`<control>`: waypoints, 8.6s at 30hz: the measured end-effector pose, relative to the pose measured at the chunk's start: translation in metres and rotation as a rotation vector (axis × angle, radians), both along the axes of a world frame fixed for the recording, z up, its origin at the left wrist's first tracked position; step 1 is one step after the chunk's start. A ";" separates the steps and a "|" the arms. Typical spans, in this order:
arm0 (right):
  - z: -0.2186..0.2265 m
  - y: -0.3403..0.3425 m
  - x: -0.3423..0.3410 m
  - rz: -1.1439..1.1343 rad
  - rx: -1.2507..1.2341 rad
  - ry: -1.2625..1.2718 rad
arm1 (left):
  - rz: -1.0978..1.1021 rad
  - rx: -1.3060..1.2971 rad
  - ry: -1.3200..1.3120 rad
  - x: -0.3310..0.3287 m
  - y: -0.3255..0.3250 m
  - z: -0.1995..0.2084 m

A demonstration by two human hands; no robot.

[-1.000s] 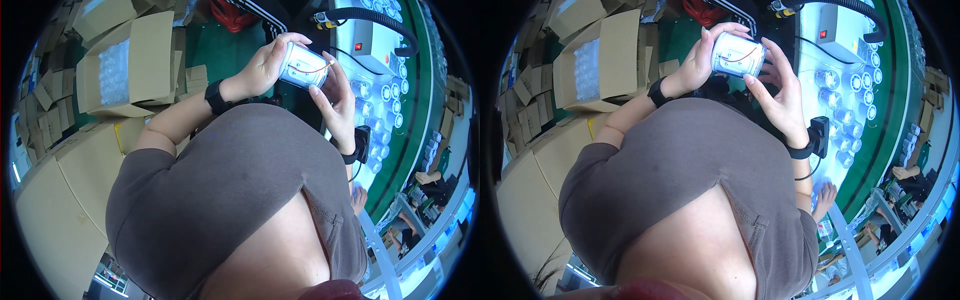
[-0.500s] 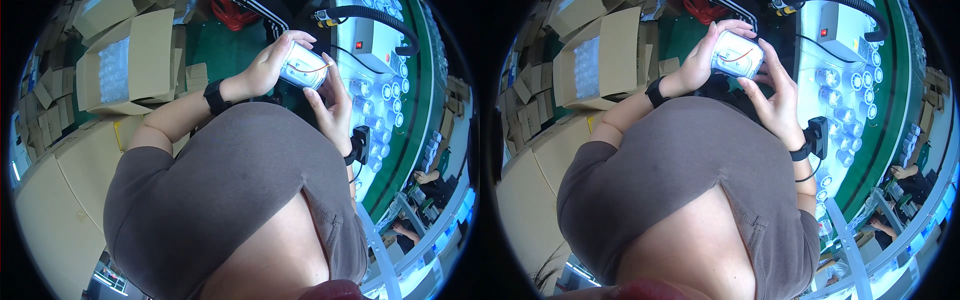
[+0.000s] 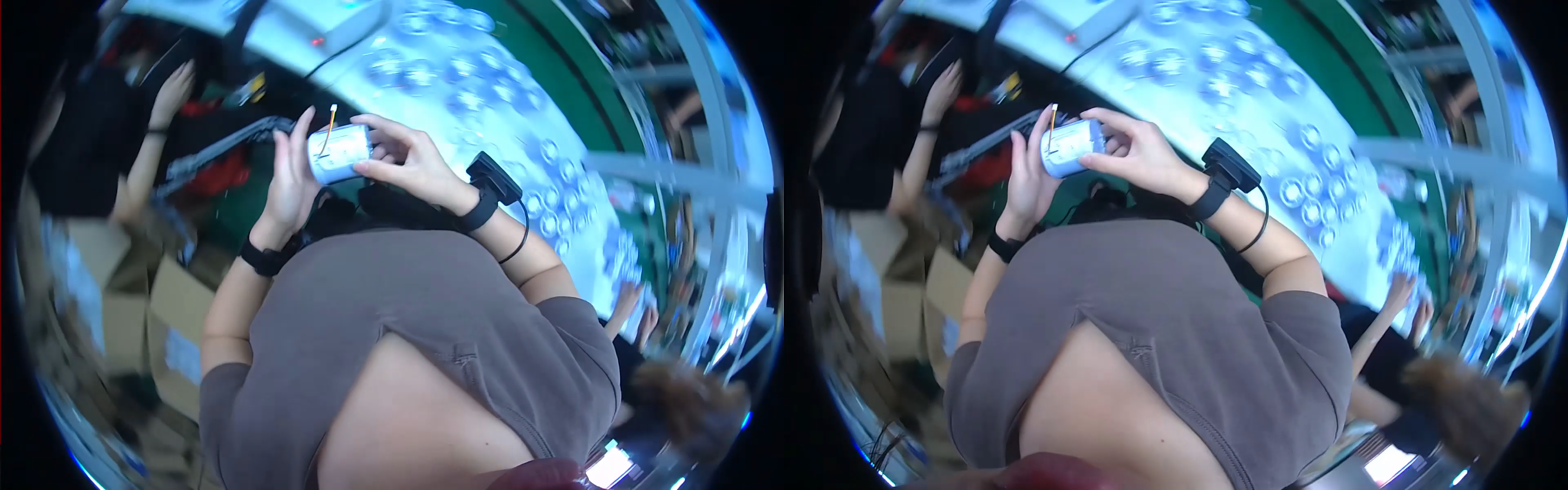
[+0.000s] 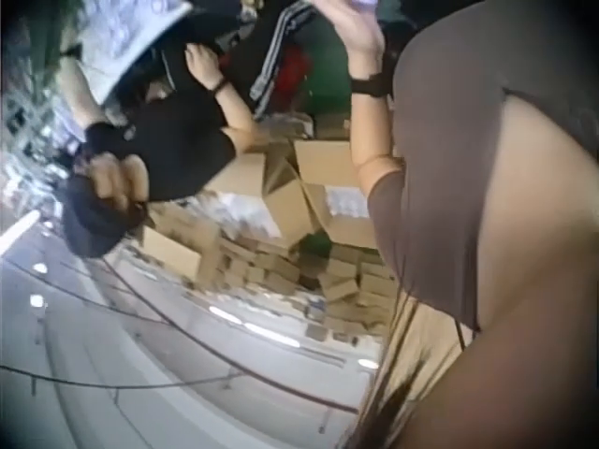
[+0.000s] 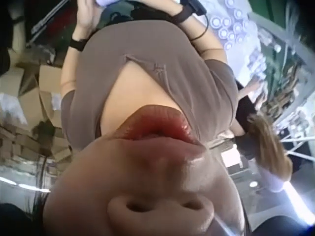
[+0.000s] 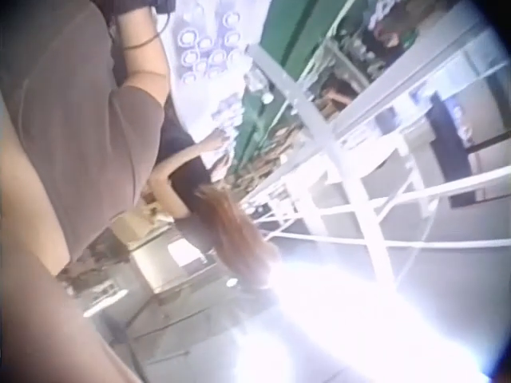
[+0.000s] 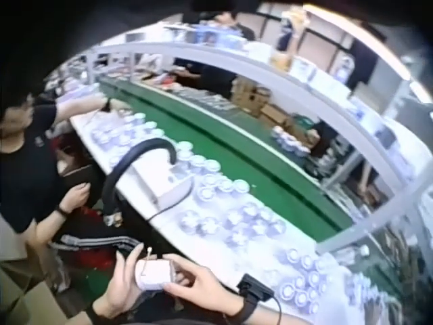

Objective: The person assembles a fan by inserting a motor into a housing, fitting a clear cover over it, and then wraps the assembly in a plastic bag.

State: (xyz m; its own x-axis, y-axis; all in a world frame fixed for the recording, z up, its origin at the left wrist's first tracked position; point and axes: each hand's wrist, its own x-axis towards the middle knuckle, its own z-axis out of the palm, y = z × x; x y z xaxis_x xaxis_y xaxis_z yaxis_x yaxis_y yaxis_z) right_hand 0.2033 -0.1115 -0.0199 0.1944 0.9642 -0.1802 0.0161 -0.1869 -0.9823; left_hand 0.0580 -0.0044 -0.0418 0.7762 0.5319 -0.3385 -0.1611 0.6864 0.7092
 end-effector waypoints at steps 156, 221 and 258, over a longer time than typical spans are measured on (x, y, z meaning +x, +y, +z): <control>-0.228 0.216 -0.068 -0.453 -0.484 1.188 | 0.850 -0.097 0.272 -0.184 0.016 -0.077; -0.016 0.055 -0.078 0.364 0.302 -0.331 | 0.567 0.653 0.150 -0.086 -0.012 -0.012; -0.039 -0.025 0.019 -0.243 -0.146 -0.242 | -0.172 -0.143 0.013 0.018 0.008 -0.054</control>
